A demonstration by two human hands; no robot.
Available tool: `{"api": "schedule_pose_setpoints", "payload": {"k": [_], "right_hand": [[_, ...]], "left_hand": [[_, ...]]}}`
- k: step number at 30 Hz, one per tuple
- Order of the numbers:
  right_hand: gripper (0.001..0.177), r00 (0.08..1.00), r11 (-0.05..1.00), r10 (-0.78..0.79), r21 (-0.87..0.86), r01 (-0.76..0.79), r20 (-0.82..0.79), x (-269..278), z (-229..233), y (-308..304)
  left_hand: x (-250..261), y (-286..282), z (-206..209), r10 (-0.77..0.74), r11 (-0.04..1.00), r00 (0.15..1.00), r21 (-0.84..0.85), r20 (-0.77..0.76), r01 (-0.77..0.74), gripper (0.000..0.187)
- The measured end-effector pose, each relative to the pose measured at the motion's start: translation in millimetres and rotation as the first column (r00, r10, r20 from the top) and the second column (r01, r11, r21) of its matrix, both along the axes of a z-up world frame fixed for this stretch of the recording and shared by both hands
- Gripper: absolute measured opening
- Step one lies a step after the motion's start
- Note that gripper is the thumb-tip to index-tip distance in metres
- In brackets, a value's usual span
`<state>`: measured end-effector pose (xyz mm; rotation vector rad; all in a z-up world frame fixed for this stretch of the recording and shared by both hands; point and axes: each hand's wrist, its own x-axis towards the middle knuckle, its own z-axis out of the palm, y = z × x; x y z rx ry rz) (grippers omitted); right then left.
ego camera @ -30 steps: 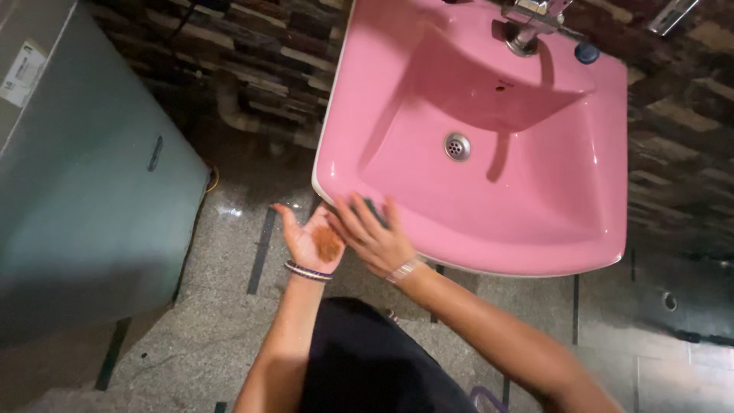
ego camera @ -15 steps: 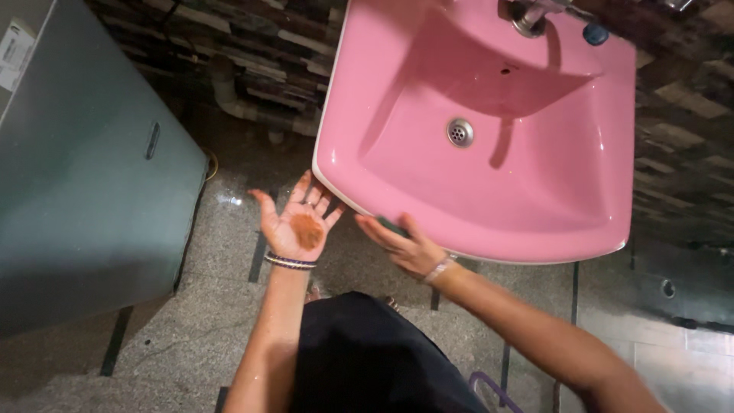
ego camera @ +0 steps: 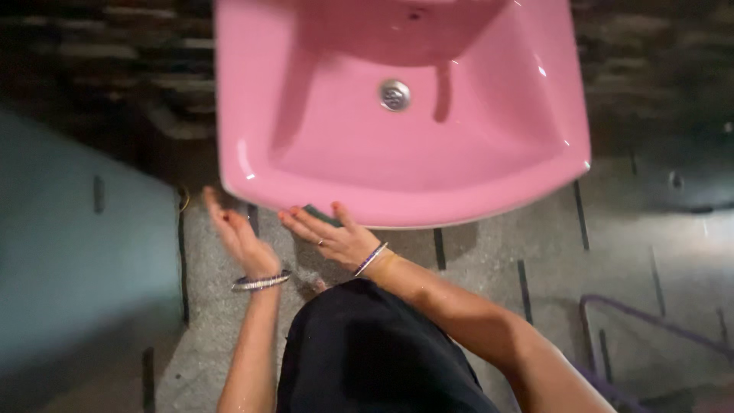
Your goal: The person scrubs the interior and outer rim of a pink sink using a sponge while the water is running, and then wipes the surrounding ledge by hand.
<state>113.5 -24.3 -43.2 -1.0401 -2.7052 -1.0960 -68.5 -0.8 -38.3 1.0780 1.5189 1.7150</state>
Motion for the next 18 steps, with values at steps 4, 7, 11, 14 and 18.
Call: {"api": "schedule_pose_setpoints", "payload": {"k": [4, 7, 11, 14, 18], "right_hand": [[0.087, 0.996, 0.994, 0.081, 0.069, -0.083, 0.022, 63.3, -7.8, -13.4], [0.089, 0.99, 0.99, 0.051, 0.126, -0.068, 0.133, 135.4, -26.4, -28.8], [0.077, 0.992, 0.985, 0.067, 0.165, -0.049, -0.105, 250.9, -26.3, -30.7], [0.079, 0.952, 0.989, -0.137, -0.091, 0.117, -0.272, 307.5, -2.0, -34.1], [0.091, 0.586, 0.899, -0.4, -0.178, 0.4, -0.705, 285.6, 5.0, -28.3]], "left_hand": [[19.3, -16.5, 43.4, -0.087, 0.972, 0.874, 0.152, -0.477, 0.18, 0.055], [46.3, -7.8, 61.9, -0.175, 0.925, 0.711, 0.132, -0.681, 0.355, 0.06], [93.3, 6.2, 72.2, -0.262, 0.812, 0.328, -0.024, -0.907, 0.583, 0.048], [132.9, 13.1, 78.8, -0.319, 0.746, 0.151, -0.15, -0.936, 0.649, 0.047], [169.6, 18.1, 88.8, -0.402, 0.754, 0.034, -0.31, -0.915, 0.579, 0.044]]}}
